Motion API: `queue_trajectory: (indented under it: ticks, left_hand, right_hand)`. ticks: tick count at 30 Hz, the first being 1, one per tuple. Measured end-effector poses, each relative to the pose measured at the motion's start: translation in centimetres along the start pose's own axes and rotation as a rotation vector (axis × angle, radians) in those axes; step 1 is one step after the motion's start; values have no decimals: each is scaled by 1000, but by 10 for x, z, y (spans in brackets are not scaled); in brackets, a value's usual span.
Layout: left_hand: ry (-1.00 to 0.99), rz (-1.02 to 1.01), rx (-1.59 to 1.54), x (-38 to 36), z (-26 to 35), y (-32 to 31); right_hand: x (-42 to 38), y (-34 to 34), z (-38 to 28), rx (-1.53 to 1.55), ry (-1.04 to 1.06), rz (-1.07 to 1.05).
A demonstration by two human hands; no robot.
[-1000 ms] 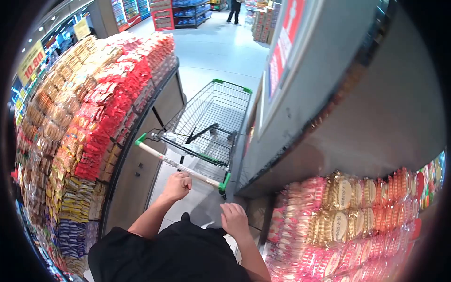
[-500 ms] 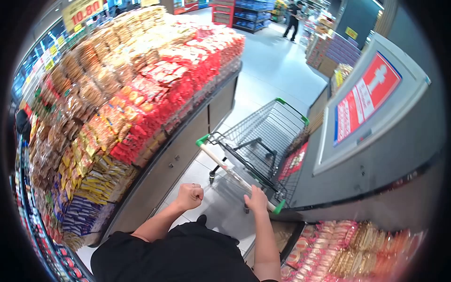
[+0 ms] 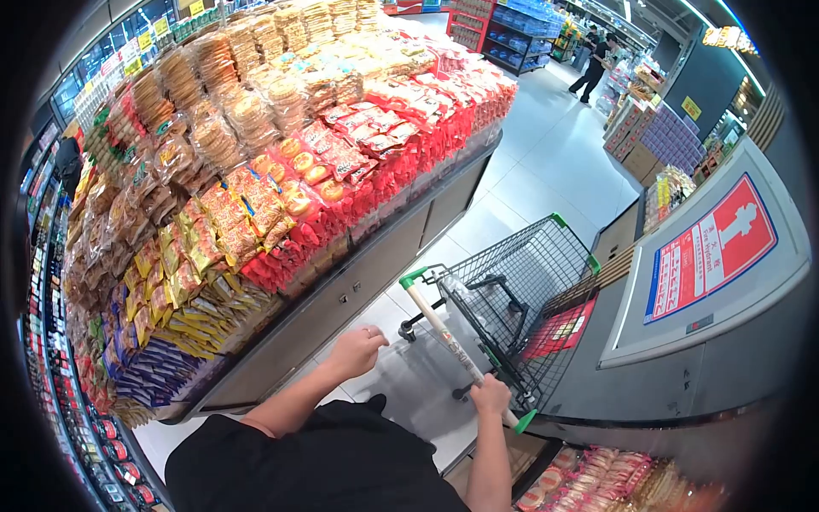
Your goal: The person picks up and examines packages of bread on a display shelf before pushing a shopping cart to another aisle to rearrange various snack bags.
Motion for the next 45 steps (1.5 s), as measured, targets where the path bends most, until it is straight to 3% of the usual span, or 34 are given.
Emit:
queue_trajectory:
  ticks: [5, 15, 21, 26, 32, 37, 45]
  left_hand:
    - [-40, -37, 39, 20, -11, -9]
    - [166, -375, 308, 9, -54, -90]
    - [247, -243, 299, -28, -55, -85]
    - [238, -150, 323, -56, -41, -75]
    - [294, -104, 325, -95, -16, -75]
    - [338, -62, 292, -128, 10, -80]
    - [368, -25, 319, -167, 27, -83]
  right_hand:
    - [-38, -5, -10, -11, 26, -14]
    - [-98, 2, -25, 76, 114, -12]
    - [-117, 10, -32, 155, 259, -112]
    - [-130, 7, -19, 305, 258, -341]
    - [-144, -7, 11, 313, 239, -257]
    - [-153, -23, 25, 243, 221, -365]
    - [-173, -6, 26, 176, 234, -347]
Point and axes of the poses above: each hand's wrist, its own x-axis towards the middle knuckle, its own y-axis out of the back of the hand, z = x × y, the point moved 7 cm from there along x, towards the middle knuckle, and after that the axes turned 13 degrees about -x, right-handed, at the moved point
